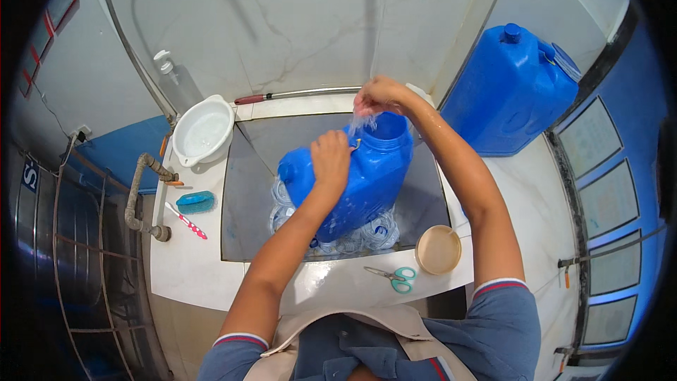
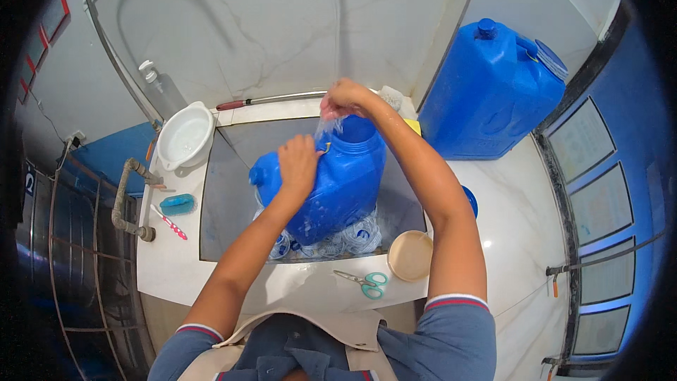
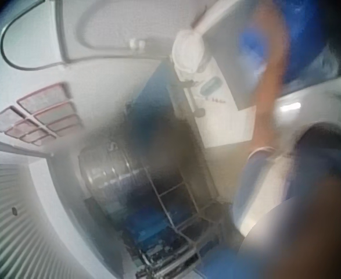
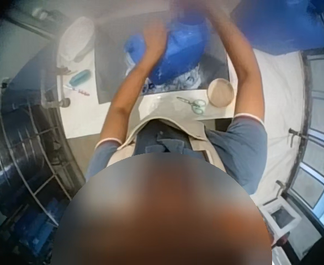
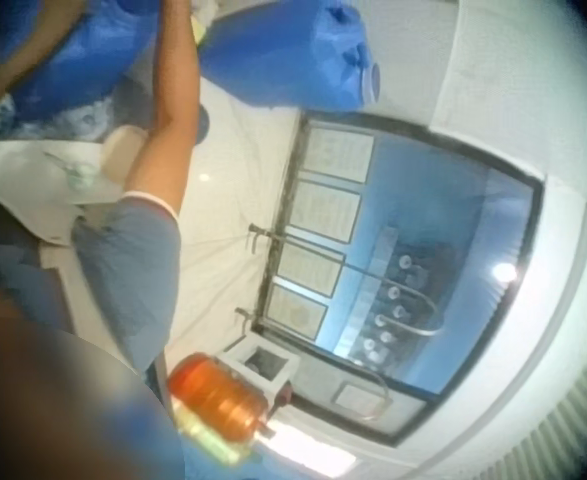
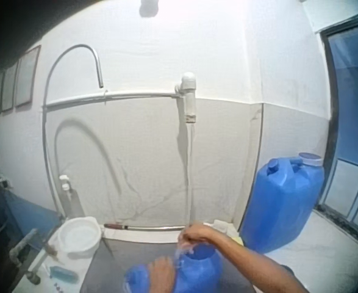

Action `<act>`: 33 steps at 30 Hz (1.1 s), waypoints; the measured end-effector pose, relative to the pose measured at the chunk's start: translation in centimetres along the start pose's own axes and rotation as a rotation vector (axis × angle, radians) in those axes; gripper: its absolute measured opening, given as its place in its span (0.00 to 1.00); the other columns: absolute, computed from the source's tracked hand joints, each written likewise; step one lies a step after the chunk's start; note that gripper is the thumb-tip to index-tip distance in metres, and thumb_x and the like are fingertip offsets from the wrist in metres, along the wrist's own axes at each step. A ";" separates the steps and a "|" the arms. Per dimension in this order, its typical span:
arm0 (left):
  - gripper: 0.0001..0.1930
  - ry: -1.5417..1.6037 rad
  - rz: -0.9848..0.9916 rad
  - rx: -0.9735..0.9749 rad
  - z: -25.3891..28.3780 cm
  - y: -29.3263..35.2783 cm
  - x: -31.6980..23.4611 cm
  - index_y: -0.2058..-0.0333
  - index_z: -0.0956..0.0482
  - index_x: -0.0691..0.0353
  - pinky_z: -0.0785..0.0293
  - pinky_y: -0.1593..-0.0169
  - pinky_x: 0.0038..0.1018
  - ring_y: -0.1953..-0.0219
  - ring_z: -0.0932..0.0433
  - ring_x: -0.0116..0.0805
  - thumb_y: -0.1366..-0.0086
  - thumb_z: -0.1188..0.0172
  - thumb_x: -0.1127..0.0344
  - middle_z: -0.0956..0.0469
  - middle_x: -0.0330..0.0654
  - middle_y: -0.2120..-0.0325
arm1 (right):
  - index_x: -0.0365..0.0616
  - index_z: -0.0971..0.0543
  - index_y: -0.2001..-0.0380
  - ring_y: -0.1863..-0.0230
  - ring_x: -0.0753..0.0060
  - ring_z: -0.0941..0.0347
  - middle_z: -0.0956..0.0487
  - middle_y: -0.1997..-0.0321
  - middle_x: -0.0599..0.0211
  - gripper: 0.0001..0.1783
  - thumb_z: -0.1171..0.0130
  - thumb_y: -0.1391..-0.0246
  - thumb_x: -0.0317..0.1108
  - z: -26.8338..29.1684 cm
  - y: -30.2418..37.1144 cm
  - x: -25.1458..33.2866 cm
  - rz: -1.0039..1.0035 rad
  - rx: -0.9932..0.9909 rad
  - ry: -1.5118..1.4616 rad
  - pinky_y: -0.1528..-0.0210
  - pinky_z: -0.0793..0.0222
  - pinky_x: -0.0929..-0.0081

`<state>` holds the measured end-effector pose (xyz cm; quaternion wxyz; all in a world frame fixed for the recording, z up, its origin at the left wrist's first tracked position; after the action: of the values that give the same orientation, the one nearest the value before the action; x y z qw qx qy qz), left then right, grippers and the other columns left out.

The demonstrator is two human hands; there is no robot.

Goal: The person cleans a blue plastic container with a sponge and water, then seals the necks of two large water jugs with plastic wrap and a heat gun. The person also uses scissors to trim excess plastic from the container's opening.

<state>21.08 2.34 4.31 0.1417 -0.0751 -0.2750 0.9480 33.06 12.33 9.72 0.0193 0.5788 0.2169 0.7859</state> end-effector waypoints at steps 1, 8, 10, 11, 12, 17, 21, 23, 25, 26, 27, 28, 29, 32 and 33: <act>0.14 0.000 -0.059 -0.004 -0.4 -0.7 -1.3 0.67 0.29 0.59 0.37 0.62 0.31 0.64 0.29 0.37 0.45 0.43 0.56 0.27 0.42 0.70 | 0.29 0.25 0.71 0.73 0.63 0.22 0.23 0.70 0.50 0.08 0.55 0.51 0.21 1.4 -0.5 -0.4 0.052 -0.142 -0.154 0.68 0.22 0.71; 0.16 -0.006 -0.202 -0.166 -3.3 -2.8 -5.2 0.56 0.29 0.67 0.38 0.51 0.33 0.59 0.31 0.39 0.42 0.54 0.67 0.29 0.45 0.66 | 0.27 0.26 0.72 0.66 0.60 0.22 0.24 0.71 0.53 0.08 0.56 0.52 0.19 0.3 0.2 0.3 0.053 -0.115 -0.305 0.63 0.21 0.72; 0.20 -0.044 -0.209 -0.249 -4.1 -2.8 -5.9 0.52 0.32 0.69 0.42 0.42 0.37 0.54 0.32 0.43 0.42 0.55 0.66 0.29 0.50 0.61 | 0.29 0.27 0.70 0.63 0.63 0.23 0.24 0.65 0.51 0.11 0.60 0.47 0.22 0.3 -2.4 -1.3 0.052 -0.013 -0.214 0.59 0.23 0.73; 0.20 -0.069 -0.217 -0.260 -4.3 -2.6 -6.2 0.52 0.32 0.70 0.44 0.41 0.38 0.53 0.32 0.43 0.42 0.55 0.66 0.29 0.51 0.60 | 0.29 0.27 0.70 0.63 0.63 0.23 0.24 0.65 0.51 0.11 0.60 0.47 0.22 0.1 -1.8 -0.6 0.072 -0.047 -0.276 0.59 0.23 0.73; 0.20 -0.093 -0.226 -0.270 -4.6 -2.6 -6.4 0.52 0.32 0.70 0.45 0.40 0.39 0.52 0.32 0.44 0.42 0.55 0.66 0.29 0.51 0.59 | 0.29 0.27 0.70 0.63 0.63 0.23 0.24 0.65 0.52 0.11 0.60 0.48 0.22 0.0 -1.4 0.1 0.092 -0.080 -0.338 0.58 0.23 0.73; 0.13 0.156 -0.303 -0.187 -5.7 -3.4 -7.2 0.61 0.29 0.68 0.42 0.41 0.41 0.53 0.31 0.46 0.43 0.52 0.67 0.29 0.52 0.59 | 0.29 0.26 0.71 0.67 0.65 0.23 0.24 0.69 0.56 0.08 0.55 0.51 0.20 0.0 -0.4 -0.6 0.038 0.019 -0.186 0.63 0.22 0.75; 0.10 0.400 -0.169 -0.082 -6.8 -5.1 -5.0 0.64 0.27 0.68 0.34 0.48 0.41 0.54 0.30 0.48 0.43 0.51 0.69 0.28 0.52 0.61 | 0.31 0.25 0.72 0.72 0.69 0.25 0.25 0.72 0.58 0.07 0.52 0.51 0.22 0.2 -0.7 -0.4 0.045 0.000 0.018 0.68 0.24 0.76; 0.10 0.574 -0.078 -0.007 -7.3 -5.9 -3.9 0.64 0.27 0.68 0.32 0.52 0.42 0.55 0.30 0.50 0.41 0.52 0.68 0.27 0.52 0.62 | 0.32 0.25 0.73 0.73 0.70 0.26 0.25 0.73 0.60 0.06 0.52 0.52 0.22 0.1 -0.7 -0.5 0.035 0.000 0.024 0.70 0.24 0.76; 0.12 0.761 -0.048 0.016 -7.3 -6.5 -2.2 0.64 0.27 0.67 0.32 0.55 0.44 0.57 0.29 0.54 0.39 0.53 0.65 0.26 0.53 0.63 | 0.32 0.25 0.74 0.74 0.69 0.26 0.25 0.75 0.60 0.07 0.53 0.53 0.21 0.4 -0.8 -0.6 0.048 -0.066 -0.071 0.71 0.25 0.76; 0.12 0.858 -0.035 0.030 -7.3 -6.6 -1.6 0.64 0.28 0.67 0.32 0.56 0.45 0.58 0.29 0.56 0.37 0.54 0.63 0.26 0.53 0.63 | 0.33 0.25 0.74 0.74 0.70 0.26 0.25 0.75 0.61 0.07 0.53 0.53 0.21 0.5 -0.8 -0.9 0.043 -0.052 -0.071 0.71 0.25 0.76; 0.11 0.681 -0.207 -0.107 -5.8 -6.4 -1.9 0.68 0.27 0.66 0.32 0.59 0.45 0.61 0.28 0.54 0.39 0.52 0.63 0.25 0.53 0.66 | 0.33 0.25 0.75 0.75 0.70 0.26 0.26 0.75 0.61 0.07 0.54 0.54 0.21 0.6 -0.8 -1.2 0.038 -0.038 -0.071 0.72 0.25 0.77; 0.11 0.625 -0.258 -0.075 -5.8 -6.8 -1.3 0.68 0.27 0.65 0.31 0.60 0.45 0.63 0.27 0.54 0.39 0.51 0.62 0.25 0.53 0.68 | 0.34 0.25 0.76 0.76 0.71 0.26 0.26 0.75 0.61 0.07 0.54 0.54 0.20 0.6 -0.9 -1.4 0.037 -0.020 -0.071 0.72 0.25 0.77; 0.12 0.572 -0.310 -0.039 -5.9 -7.2 -0.9 0.69 0.27 0.64 0.31 0.61 0.44 0.65 0.27 0.53 0.40 0.50 0.61 0.25 0.53 0.70 | 0.34 0.25 0.77 0.77 0.71 0.27 0.26 0.76 0.62 0.07 0.54 0.54 0.21 0.6 -0.7 -1.4 0.029 -0.027 -0.101 0.73 0.26 0.78; 0.13 0.604 -0.186 0.132 -5.7 -6.8 0.9 0.69 0.25 0.61 0.30 0.65 0.42 0.70 0.25 0.52 0.44 0.45 0.57 0.24 0.52 0.76 | 0.36 0.26 0.77 0.79 0.74 0.29 0.27 0.79 0.64 0.07 0.55 0.53 0.22 0.8 -0.4 -1.5 0.025 -0.039 -0.094 0.75 0.28 0.80; 0.14 0.524 -0.201 0.219 -5.2 -6.6 0.8 0.70 0.25 0.61 0.30 0.65 0.41 0.70 0.25 0.52 0.45 0.43 0.56 0.23 0.52 0.77 | 0.37 0.26 0.77 0.79 0.76 0.29 0.27 0.79 0.65 0.07 0.55 0.53 0.23 0.8 -0.3 -1.7 0.034 -0.035 -0.029 0.76 0.30 0.81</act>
<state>22.97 10.51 3.46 0.3083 -0.2736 -0.1315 0.9015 34.26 12.36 8.21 0.0195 0.5932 0.1929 0.7814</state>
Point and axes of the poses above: each hand's wrist, its own y-axis away from the middle knuckle, its own z-axis out of the back of the hand, x = y × z, the point moved 7 cm from there along -y, towards the middle knuckle
